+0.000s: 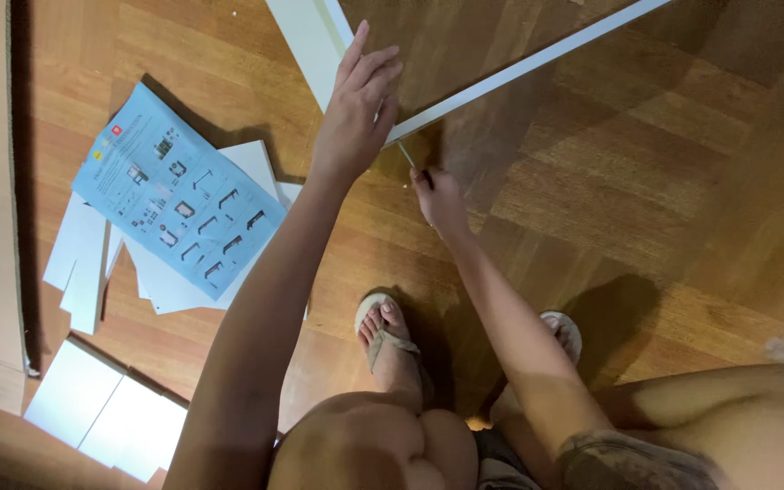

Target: The person assembles a white furniture frame by aligning panels and using a screwdriver to tighten screws into pre-drilled holes. The person repositions the frame and continues securing joints.

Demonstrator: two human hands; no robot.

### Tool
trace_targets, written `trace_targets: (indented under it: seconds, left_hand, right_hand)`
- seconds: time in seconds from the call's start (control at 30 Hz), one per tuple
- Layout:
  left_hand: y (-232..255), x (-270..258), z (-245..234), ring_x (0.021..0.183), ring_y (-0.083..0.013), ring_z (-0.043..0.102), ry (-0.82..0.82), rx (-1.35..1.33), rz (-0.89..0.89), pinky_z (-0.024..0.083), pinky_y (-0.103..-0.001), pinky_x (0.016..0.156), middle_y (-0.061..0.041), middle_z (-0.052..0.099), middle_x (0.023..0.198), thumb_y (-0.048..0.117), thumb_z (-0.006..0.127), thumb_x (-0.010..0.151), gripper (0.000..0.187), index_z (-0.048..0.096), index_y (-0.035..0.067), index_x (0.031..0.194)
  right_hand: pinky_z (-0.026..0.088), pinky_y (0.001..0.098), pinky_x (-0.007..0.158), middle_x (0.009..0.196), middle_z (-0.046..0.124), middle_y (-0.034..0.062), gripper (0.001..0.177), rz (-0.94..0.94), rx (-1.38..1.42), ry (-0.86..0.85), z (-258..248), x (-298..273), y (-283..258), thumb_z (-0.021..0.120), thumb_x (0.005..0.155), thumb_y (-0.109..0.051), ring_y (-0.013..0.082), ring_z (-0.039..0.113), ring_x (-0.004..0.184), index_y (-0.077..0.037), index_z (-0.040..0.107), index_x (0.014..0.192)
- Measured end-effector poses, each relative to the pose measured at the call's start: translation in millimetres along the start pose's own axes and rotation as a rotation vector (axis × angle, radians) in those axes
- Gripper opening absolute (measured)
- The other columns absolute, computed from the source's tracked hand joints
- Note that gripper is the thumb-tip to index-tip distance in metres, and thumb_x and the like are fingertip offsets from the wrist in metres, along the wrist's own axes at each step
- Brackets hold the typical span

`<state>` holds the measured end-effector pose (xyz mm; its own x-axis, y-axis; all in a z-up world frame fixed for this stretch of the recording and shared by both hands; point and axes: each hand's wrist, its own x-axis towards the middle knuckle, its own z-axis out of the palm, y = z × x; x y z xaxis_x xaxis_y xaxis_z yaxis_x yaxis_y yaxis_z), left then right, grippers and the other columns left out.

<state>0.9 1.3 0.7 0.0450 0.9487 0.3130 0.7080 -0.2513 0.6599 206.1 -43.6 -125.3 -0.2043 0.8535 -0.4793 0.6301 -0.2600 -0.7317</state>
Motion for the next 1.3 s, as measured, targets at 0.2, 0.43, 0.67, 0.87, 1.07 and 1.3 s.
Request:
trace_targets:
  seconds: [0.2,0.43,0.67,0.87,1.07,1.3]
  left_hand:
    - [4,-2,-6,0.156,-0.0362,0.025,0.023,-0.011,0.06,0.036,-0.049,0.127,-0.013,0.057,0.147,0.0,0.063,0.099,0.031,0.067,-0.003,0.129]
    - [10,-3,-7,0.156,-0.0388,0.025,0.05,0.031,0.055,0.035,-0.049,0.126,-0.02,0.048,0.156,0.008,0.066,0.096,0.036,0.064,-0.001,0.131]
    - [-35,4,33,0.118,-0.053,0.056,-0.046,-0.03,-0.428,0.051,-0.052,0.101,-0.041,0.056,0.127,0.028,0.071,0.085,0.103,0.009,-0.015,0.155]
    - [-8,10,39,0.103,-0.0454,0.071,-0.152,-0.117,-0.667,0.06,-0.048,0.09,-0.034,0.067,0.114,0.029,0.07,0.086,0.102,0.008,-0.016,0.154]
    - [75,-12,58,0.078,-0.0293,0.071,-0.22,-0.223,-0.806,0.06,-0.035,0.061,-0.023,0.068,0.099,0.022,0.073,0.091,0.102,-0.002,-0.011,0.153]
    - [134,-64,92,0.076,-0.0336,0.073,-0.337,-0.176,-0.697,0.061,-0.041,0.061,-0.023,0.072,0.093,0.024,0.068,0.097,0.103,-0.005,-0.021,0.154]
  right_hand:
    - [0.035,0.037,0.05,0.063,0.054,0.0012,0.038,0.236,0.24,-0.098,4,8,-4,0.057,0.105,-0.039,0.0157,0.042,0.051,-0.007,0.064,0.087]
    - [0.047,0.0434,0.063,0.078,0.063,0.0101,0.039,-0.328,-0.495,0.208,-78,-30,-35,0.067,0.105,-0.044,0.0282,0.059,0.071,-0.007,0.068,0.092]
    - [0.041,0.0544,0.104,0.124,0.064,0.0163,0.046,-0.699,-0.676,0.503,-189,-46,-149,0.08,0.078,-0.041,0.0328,0.057,0.119,-0.004,0.061,0.098]
    - [0.032,0.051,0.121,0.129,0.065,0.0116,0.028,-0.728,-0.907,0.312,-200,22,-100,0.074,0.09,-0.026,0.0299,0.055,0.131,-0.007,0.062,0.107]
    - [0.044,0.0442,0.109,0.109,0.067,0.0098,0.018,-0.52,-0.814,0.193,-215,-28,-105,0.067,0.1,-0.023,0.0259,0.064,0.111,-0.006,0.063,0.104]
    - [0.055,0.0392,0.089,0.093,0.066,0.0085,0.03,-0.057,-0.749,0.098,-222,-74,-108,0.063,0.101,-0.034,0.0221,0.066,0.085,-0.004,0.064,0.099]
